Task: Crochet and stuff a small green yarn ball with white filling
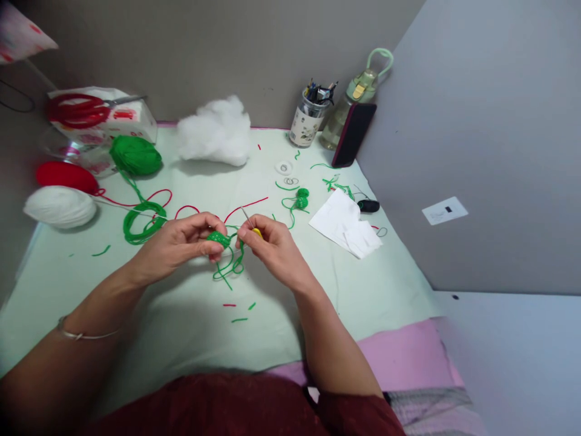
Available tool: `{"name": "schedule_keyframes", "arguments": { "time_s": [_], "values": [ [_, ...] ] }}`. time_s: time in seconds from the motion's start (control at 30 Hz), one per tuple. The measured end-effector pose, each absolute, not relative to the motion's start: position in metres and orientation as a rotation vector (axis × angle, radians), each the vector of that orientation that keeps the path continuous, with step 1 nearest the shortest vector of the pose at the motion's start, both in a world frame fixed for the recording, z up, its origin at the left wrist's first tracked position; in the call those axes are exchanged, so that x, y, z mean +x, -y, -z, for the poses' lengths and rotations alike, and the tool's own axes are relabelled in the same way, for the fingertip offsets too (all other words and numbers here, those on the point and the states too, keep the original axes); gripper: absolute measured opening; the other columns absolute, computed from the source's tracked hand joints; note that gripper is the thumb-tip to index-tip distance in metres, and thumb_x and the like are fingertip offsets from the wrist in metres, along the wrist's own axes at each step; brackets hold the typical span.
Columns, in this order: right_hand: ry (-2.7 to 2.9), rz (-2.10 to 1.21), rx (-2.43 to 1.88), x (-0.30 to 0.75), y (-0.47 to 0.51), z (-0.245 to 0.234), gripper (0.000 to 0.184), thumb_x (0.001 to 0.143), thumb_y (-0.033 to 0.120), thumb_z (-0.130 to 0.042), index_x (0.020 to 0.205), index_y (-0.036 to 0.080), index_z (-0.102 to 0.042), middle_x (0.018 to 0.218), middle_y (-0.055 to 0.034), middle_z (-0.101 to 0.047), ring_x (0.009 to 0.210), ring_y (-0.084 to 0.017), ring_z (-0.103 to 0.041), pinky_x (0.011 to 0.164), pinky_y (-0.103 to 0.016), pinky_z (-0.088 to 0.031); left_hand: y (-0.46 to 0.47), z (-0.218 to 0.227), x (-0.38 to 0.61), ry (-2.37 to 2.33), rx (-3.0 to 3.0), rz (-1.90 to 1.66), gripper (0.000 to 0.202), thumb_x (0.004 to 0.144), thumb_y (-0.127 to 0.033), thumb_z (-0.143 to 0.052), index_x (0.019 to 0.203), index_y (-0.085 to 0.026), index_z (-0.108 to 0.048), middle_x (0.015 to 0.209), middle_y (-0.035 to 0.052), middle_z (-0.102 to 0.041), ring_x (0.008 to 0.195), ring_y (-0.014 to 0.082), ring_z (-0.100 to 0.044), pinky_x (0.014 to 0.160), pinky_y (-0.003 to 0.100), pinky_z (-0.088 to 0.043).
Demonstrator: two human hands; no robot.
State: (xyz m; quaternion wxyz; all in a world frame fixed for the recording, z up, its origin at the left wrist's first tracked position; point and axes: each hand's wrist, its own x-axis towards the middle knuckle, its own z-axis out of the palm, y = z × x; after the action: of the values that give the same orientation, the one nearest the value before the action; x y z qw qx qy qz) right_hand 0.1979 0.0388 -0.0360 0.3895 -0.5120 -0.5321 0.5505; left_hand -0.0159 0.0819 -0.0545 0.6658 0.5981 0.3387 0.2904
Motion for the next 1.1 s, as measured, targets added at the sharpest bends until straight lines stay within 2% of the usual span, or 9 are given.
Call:
{"name": "schedule_keyframes", "arguments": {
  "time_s": [0.17, 0.3, 0.4, 0.53, 0.63, 0.7, 0.8, 0.93, 1.1],
  "values": [
    [1.422, -1.515, -1.262, 0.195, -0.038, 0.033, 0.032, 0.094, 0.046, -0.067, 0.078, 0.018, -0.061, 0.070, 0.0033, -0.058, 0.057, -0.008, -0.035, 0.053, -0.026, -0.027, -0.087, 0.058, -0.017, -0.766, 1.364, -0.743, 0.024, 0.088, -0.031, -0.076, 0.110, -0.022, -0.070, 0.100, 0.0015, -0.068, 0.083, 0.0137, -0.064, 0.077, 0.028, -0.053],
    [1.457, -1.598, -1.208, 0.193, -0.037, 0.033, 0.033, 0.096, 0.048, -0.064, 0.080, 0.019, -0.060, 0.066, 0.0059, -0.048, 0.056, -0.008, -0.033, 0.053, -0.026, -0.026, -0.090, 0.065, -0.017, -0.753, 1.269, -0.824, 0.022, 0.092, -0.033, -0.073, 0.108, -0.023, -0.062, 0.094, -0.0001, -0.070, 0.083, 0.0148, -0.066, 0.079, 0.029, -0.052],
    [1.484, -1.491, -1.225, 0.194, -0.036, 0.032, 0.033, 0.101, 0.046, -0.056, 0.084, 0.019, -0.062, 0.065, 0.0064, -0.044, 0.057, -0.008, -0.036, 0.055, -0.025, -0.030, -0.090, 0.067, -0.018, -0.807, 1.315, -0.832, 0.017, 0.094, -0.032, -0.068, 0.110, -0.024, -0.067, 0.097, 0.0011, -0.069, 0.087, 0.0160, -0.064, 0.078, 0.029, -0.050],
    [1.393, -1.514, -1.202, 0.193, -0.036, 0.034, 0.031, 0.104, 0.043, -0.050, 0.094, 0.019, -0.066, 0.073, 0.0033, -0.057, 0.055, -0.008, -0.042, 0.053, -0.024, -0.033, -0.088, 0.067, -0.016, -0.890, 1.362, -0.841, 0.031, 0.097, -0.033, -0.061, 0.127, -0.029, -0.070, 0.100, 0.0023, -0.066, 0.085, 0.0172, -0.060, 0.075, 0.031, -0.048],
    [1.317, -1.590, -1.171, 0.191, -0.036, 0.039, 0.029, 0.103, 0.043, -0.052, 0.096, 0.019, -0.066, 0.066, 0.0037, -0.061, 0.052, -0.008, -0.047, 0.050, -0.023, -0.034, -0.086, 0.067, -0.012, -0.882, 1.366, -0.845, 0.039, 0.093, -0.036, -0.068, 0.132, -0.029, -0.068, 0.099, 0.0021, -0.064, 0.086, 0.0172, -0.060, 0.077, 0.031, -0.049],
    [1.306, -1.579, -1.193, 0.189, -0.035, 0.041, 0.027, 0.103, 0.042, -0.052, 0.095, 0.019, -0.066, 0.057, 0.0057, -0.058, 0.048, -0.008, -0.045, 0.049, -0.022, -0.033, -0.084, 0.067, -0.009, -0.870, 1.362, -0.851, 0.042, 0.092, -0.035, -0.070, 0.133, -0.027, -0.067, 0.094, 0.0012, -0.063, 0.085, 0.0166, -0.060, 0.077, 0.031, -0.050],
    [1.299, -1.566, -1.235, 0.185, -0.034, 0.041, 0.026, 0.102, 0.037, -0.052, 0.093, 0.019, -0.068, 0.048, 0.0086, -0.050, 0.044, -0.007, -0.035, 0.047, -0.022, -0.027, -0.080, 0.069, -0.005, -0.891, 1.358, -0.917, 0.035, 0.095, -0.034, -0.066, 0.128, -0.024, -0.063, 0.087, -0.0001, -0.063, 0.080, 0.0156, -0.061, 0.075, 0.030, -0.051],
    [1.262, -1.642, -1.194, 0.181, -0.034, 0.038, 0.026, 0.101, 0.033, -0.052, 0.088, 0.018, -0.069, 0.046, 0.0096, -0.045, 0.044, -0.007, -0.030, 0.048, -0.022, -0.025, -0.077, 0.074, -0.001, -0.892, 1.395, -0.985, 0.022, 0.097, -0.034, -0.063, 0.114, -0.022, -0.056, 0.097, 0.0011, -0.064, 0.078, 0.0138, -0.064, 0.074, 0.030, -0.052],
    [1.157, -1.747, -1.125, 0.177, -0.036, 0.040, 0.026, 0.099, 0.031, -0.053, 0.083, 0.017, -0.068, 0.043, 0.0091, -0.044, 0.043, -0.006, -0.029, 0.049, -0.023, -0.023, -0.076, 0.079, 0.001, -0.897, 1.481, -0.953, 0.020, 0.098, -0.032, -0.061, 0.114, -0.022, -0.055, 0.095, 0.0016, -0.064, 0.084, 0.0151, -0.064, 0.077, 0.031, -0.053]
  ]
}}
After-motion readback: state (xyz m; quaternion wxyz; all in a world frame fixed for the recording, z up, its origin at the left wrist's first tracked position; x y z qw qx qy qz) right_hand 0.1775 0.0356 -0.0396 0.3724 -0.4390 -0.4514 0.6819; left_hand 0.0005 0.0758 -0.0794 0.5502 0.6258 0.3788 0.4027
